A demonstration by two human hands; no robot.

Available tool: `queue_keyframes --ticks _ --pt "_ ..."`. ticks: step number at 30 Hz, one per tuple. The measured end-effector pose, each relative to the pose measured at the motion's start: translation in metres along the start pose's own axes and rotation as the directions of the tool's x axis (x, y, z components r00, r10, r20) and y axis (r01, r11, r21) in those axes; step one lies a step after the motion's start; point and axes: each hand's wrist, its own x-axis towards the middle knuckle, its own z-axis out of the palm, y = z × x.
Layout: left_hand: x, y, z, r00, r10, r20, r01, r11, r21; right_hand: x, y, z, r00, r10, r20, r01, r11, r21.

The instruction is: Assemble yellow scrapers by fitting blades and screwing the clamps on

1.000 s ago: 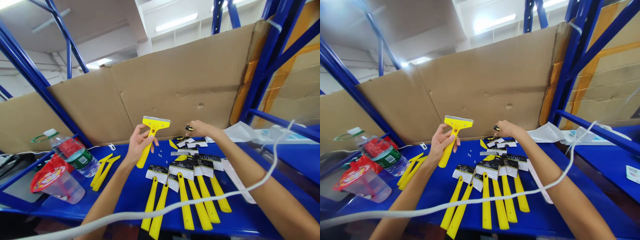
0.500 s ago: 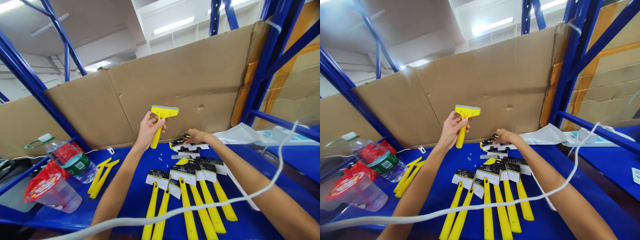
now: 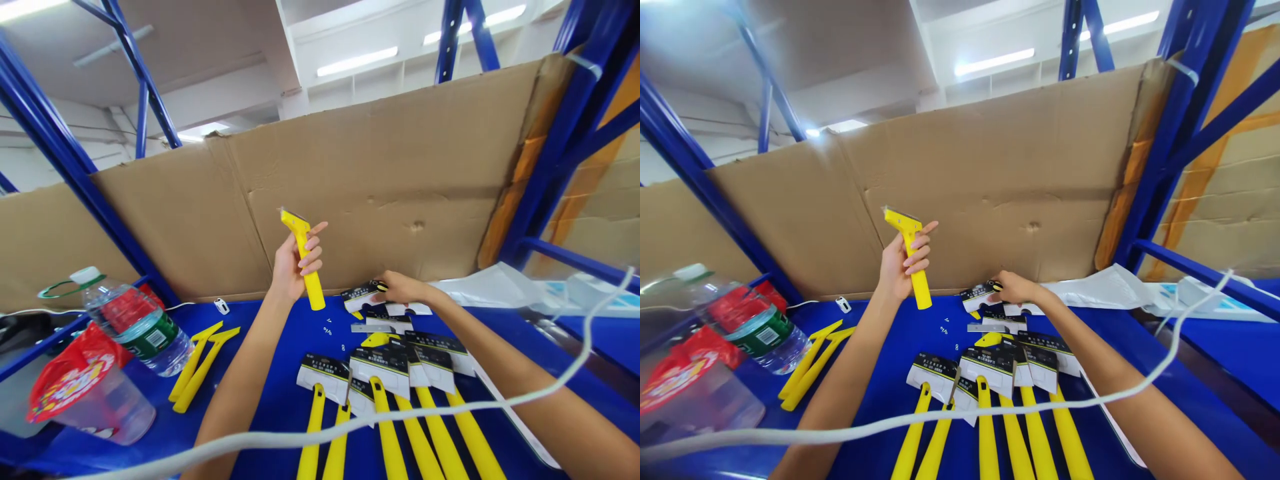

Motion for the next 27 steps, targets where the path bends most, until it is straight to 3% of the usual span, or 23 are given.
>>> queue_keyframes --ticks 3,6,10,15,18,22,24,27 --pt "-0.002 0.013 -0.012 0.999 -0.029 0.032 0.03 0.999 -0.033 -0.011 -0.018 -0.011 0.978 -0.175 -0.113 0.175 0.985 -0.011" --pt "-0.005 0.023 -0.02 0.999 -0.016 0.045 0.017 1.0 -0.016 -0.027 -0.041 -0.018 0.927 -0.308 -0.216 0.304 0.951 -0.052" --pt "-0.01 0.032 -0.016 0.995 0.077 0.063 -0.076 0.997 -0.019 -0.05 -0.069 -0.019 0.861 -0.47 -0.194 0.471 0.881 -0.043" --pt "-0.016 0.028 -0.001 0.992 0.12 0.038 -0.12 0.993 -0.001 -0.058 -0.084 -0.011 0.774 -0.605 -0.187 0.63 0.763 0.145" --pt "-0.015 0.017 0.005 0.994 0.092 0.053 -0.092 0.996 -0.004 -0.055 -0.085 -0.007 0.775 -0.568 -0.278 0.627 0.747 0.22" --pt "-0.01 0.004 0.01 0.995 0.069 0.074 -0.067 0.997 -0.024 -0.052 -0.088 -0.002 0.835 -0.428 -0.346 0.546 0.726 0.418" --pt "-0.009 0.001 0.012 0.993 0.067 0.093 -0.064 0.997 -0.041 -0.051 -0.09 0.001 0.866 -0.377 -0.328 0.499 0.662 0.559" --pt "-0.008 -0.001 0.014 0.99 0.094 0.101 -0.093 0.996 -0.013 -0.048 -0.092 0.005 0.902 -0.33 -0.28 0.415 0.478 0.774"
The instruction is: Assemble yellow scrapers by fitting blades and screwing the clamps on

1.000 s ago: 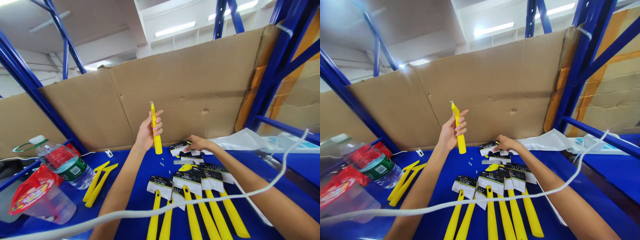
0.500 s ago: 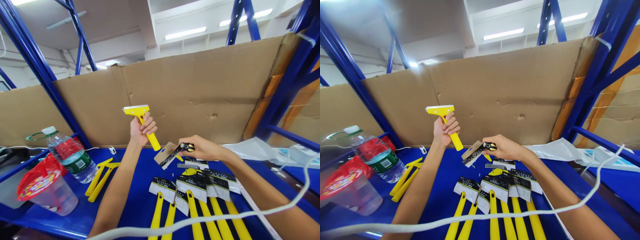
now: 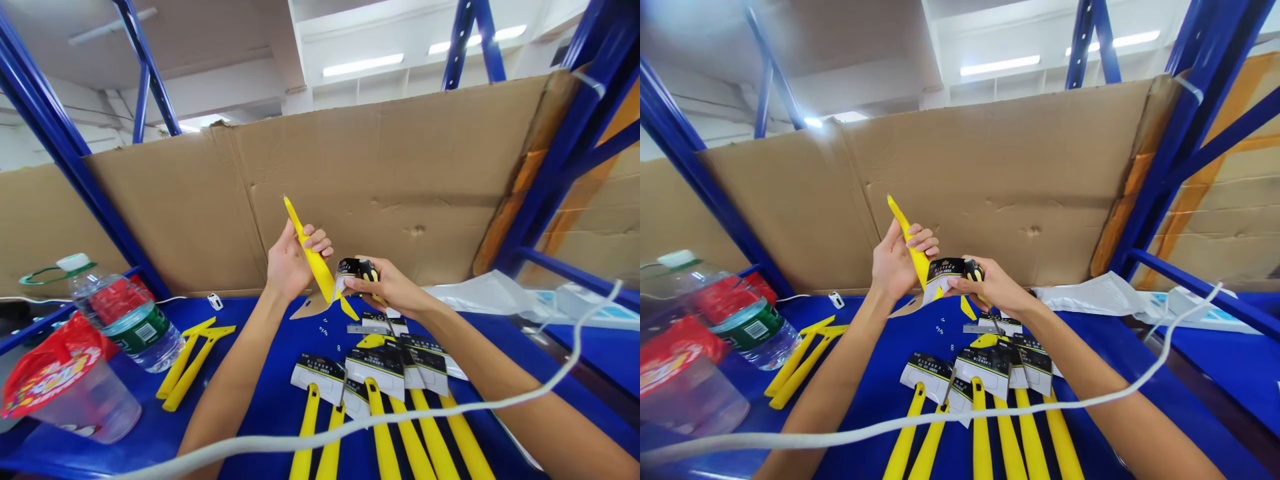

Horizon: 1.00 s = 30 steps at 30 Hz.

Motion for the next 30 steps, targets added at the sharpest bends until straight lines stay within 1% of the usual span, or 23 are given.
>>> queue_keyframes --ticks 1,3,7,14,18,20,22,24,26,30 --pt "0.0 -0.001 0.0 1.0 0.016 -0.005 -0.016 1.0 0.027 0.001 0.001 0.001 1.0 0.023 0.004 -0.024 0.996 0.081" --pt "0.001 -0.002 -0.001 0.999 0.047 -0.011 -0.046 0.995 0.085 0.002 0.002 0.002 0.998 0.058 0.029 -0.062 0.98 0.188" --pt "0.003 -0.003 -0.01 0.997 0.069 0.02 -0.072 0.986 0.151 0.003 -0.001 0.001 0.991 0.097 0.093 -0.12 0.95 0.289" --pt "0.007 -0.005 -0.036 0.992 0.127 0.024 -0.129 0.985 0.111 0.004 -0.004 -0.007 0.97 0.169 0.176 -0.222 0.91 0.351" --pt "0.009 -0.012 -0.044 0.974 0.227 -0.022 -0.224 0.968 0.111 0.004 -0.005 -0.004 0.967 0.182 0.176 -0.238 0.892 0.384" --pt "0.01 -0.016 -0.048 0.968 0.249 -0.043 -0.241 0.961 0.136 0.004 -0.008 -0.001 0.973 0.173 0.152 -0.221 0.889 0.402" --pt "0.011 -0.02 -0.052 0.979 0.198 -0.04 -0.188 0.966 0.179 0.003 -0.011 0.002 0.982 0.157 0.108 -0.188 0.891 0.414" --pt "0.011 -0.022 -0.054 0.995 0.097 -0.023 -0.088 0.963 0.256 0.003 -0.014 0.004 0.989 0.136 0.051 -0.145 0.898 0.416" --pt "0.012 -0.024 -0.054 1.0 0.013 -0.009 -0.01 0.941 0.339 0.002 -0.015 0.006 0.993 0.116 -0.002 -0.105 0.908 0.406" --pt "0.012 -0.023 -0.056 0.997 -0.071 -0.005 0.065 0.887 0.458 0.0 -0.014 0.007 0.992 0.083 -0.094 -0.043 0.929 0.368"
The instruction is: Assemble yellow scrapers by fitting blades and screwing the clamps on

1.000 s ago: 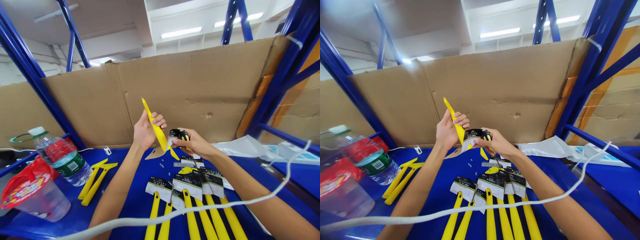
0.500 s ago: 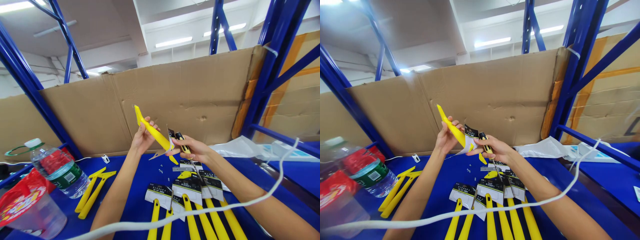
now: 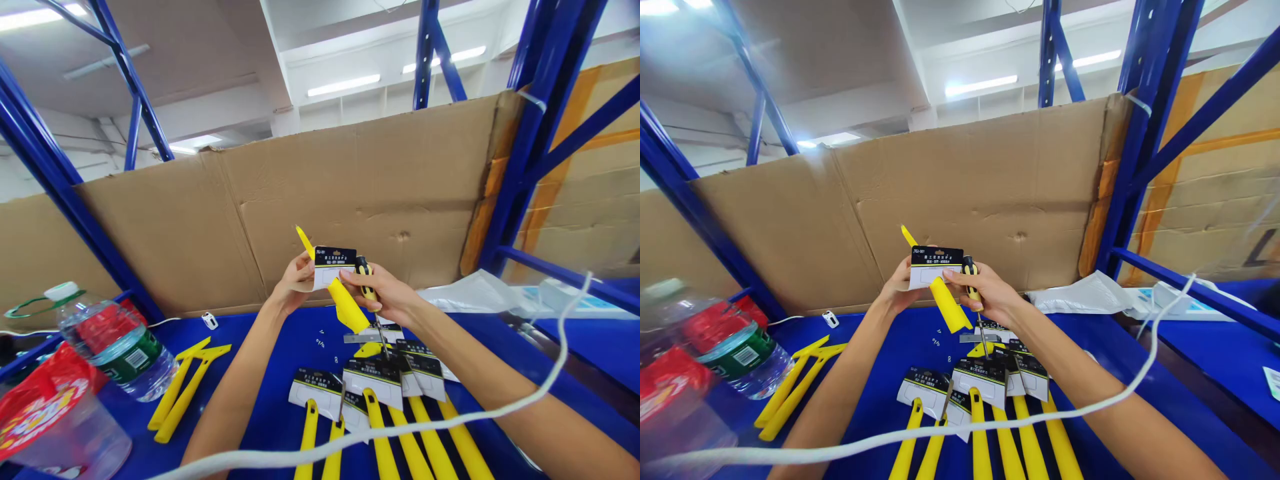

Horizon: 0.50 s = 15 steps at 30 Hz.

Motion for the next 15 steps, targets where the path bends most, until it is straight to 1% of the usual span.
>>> queue_keyframes --ticks 3,7,10,12,13,15 --pt "-0.001 -0.002 -0.006 0.998 -0.051 0.025 0.048 0.995 0.087 0.0 0.002 0.001 0.998 -0.037 -0.056 0.035 0.999 -0.029" --pt "-0.002 -0.003 -0.013 0.992 -0.114 0.054 0.103 0.979 0.176 0.001 0.003 0.003 0.993 -0.041 -0.113 0.032 0.996 -0.081" --pt "-0.001 0.001 -0.011 0.994 -0.106 0.034 0.094 0.965 0.245 0.001 0.002 0.003 0.981 -0.074 -0.178 0.052 0.991 -0.124" --pt "0.0 0.005 -0.009 0.996 -0.094 0.008 0.089 0.963 0.254 0.002 0.002 0.002 0.959 -0.138 -0.249 0.098 0.981 -0.166" --pt "0.001 0.006 -0.007 0.994 -0.107 -0.006 0.105 0.967 0.232 0.003 0.002 0.0 0.942 -0.176 -0.286 0.123 0.973 -0.195" --pt "0.002 0.008 -0.003 0.985 -0.17 -0.022 0.172 0.975 0.138 0.005 0.002 -0.003 0.9 -0.255 -0.355 0.165 0.95 -0.264"
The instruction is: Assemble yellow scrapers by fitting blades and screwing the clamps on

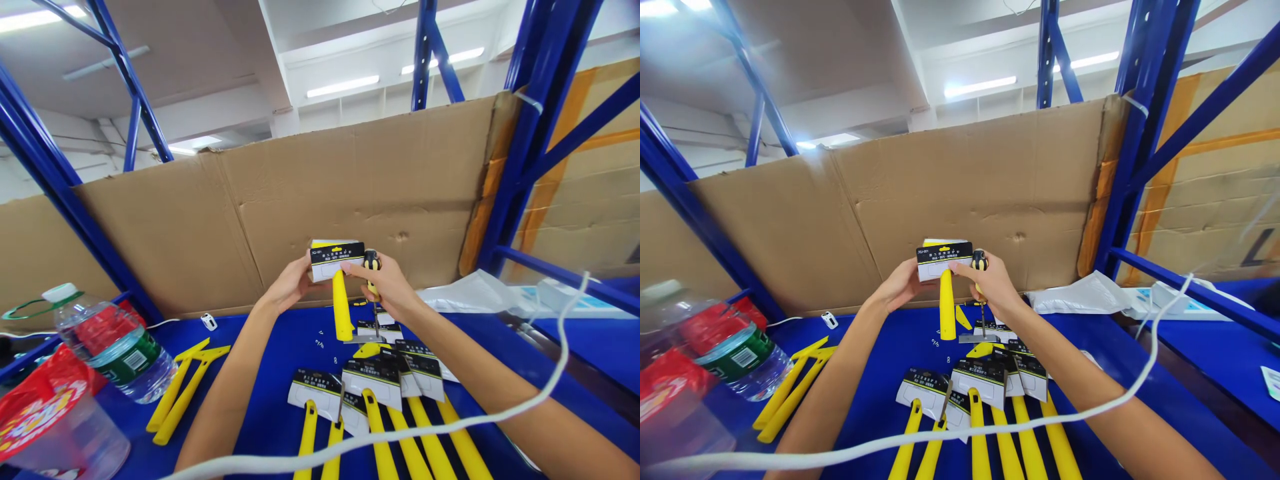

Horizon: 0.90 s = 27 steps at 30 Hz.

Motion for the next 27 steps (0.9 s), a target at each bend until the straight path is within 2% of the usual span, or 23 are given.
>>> queue_keyframes --ticks 3,6,9,13,16,20,24,27 --pt "-0.001 0.0 0.008 0.999 -0.044 0.032 0.047 0.992 -0.117 0.006 0.004 -0.005 0.99 -0.086 -0.108 0.076 0.993 -0.093" --pt "-0.002 -0.006 0.022 0.997 0.063 0.032 -0.06 0.995 -0.083 0.011 0.007 -0.011 0.971 -0.165 -0.171 0.133 0.974 -0.183" --pt "-0.002 -0.017 0.038 0.99 0.137 -0.04 -0.138 0.99 -0.02 0.014 0.008 -0.014 0.955 -0.225 -0.192 0.173 0.951 -0.255" --pt "0.003 -0.037 0.053 0.988 0.107 -0.116 -0.115 0.991 -0.064 0.014 0.008 -0.016 0.943 -0.275 -0.188 0.202 0.921 -0.335" --pt "0.007 -0.048 0.058 0.991 0.067 -0.114 -0.079 0.992 -0.097 0.015 0.003 -0.02 0.937 -0.316 -0.149 0.232 0.882 -0.411" --pt "0.007 -0.051 0.062 0.979 0.029 -0.203 -0.071 0.977 -0.201 0.018 -0.011 -0.031 0.932 -0.36 -0.049 0.29 0.816 -0.5" --pt "0.004 -0.045 0.065 0.987 0.002 -0.164 -0.045 0.965 -0.258 0.02 -0.029 -0.046 0.876 -0.473 0.097 0.439 0.697 -0.568" --pt "0.002 -0.039 0.068 0.989 0.01 -0.149 -0.056 0.949 -0.31 0.014 -0.044 -0.055 0.845 -0.497 0.196 0.51 0.643 -0.571"
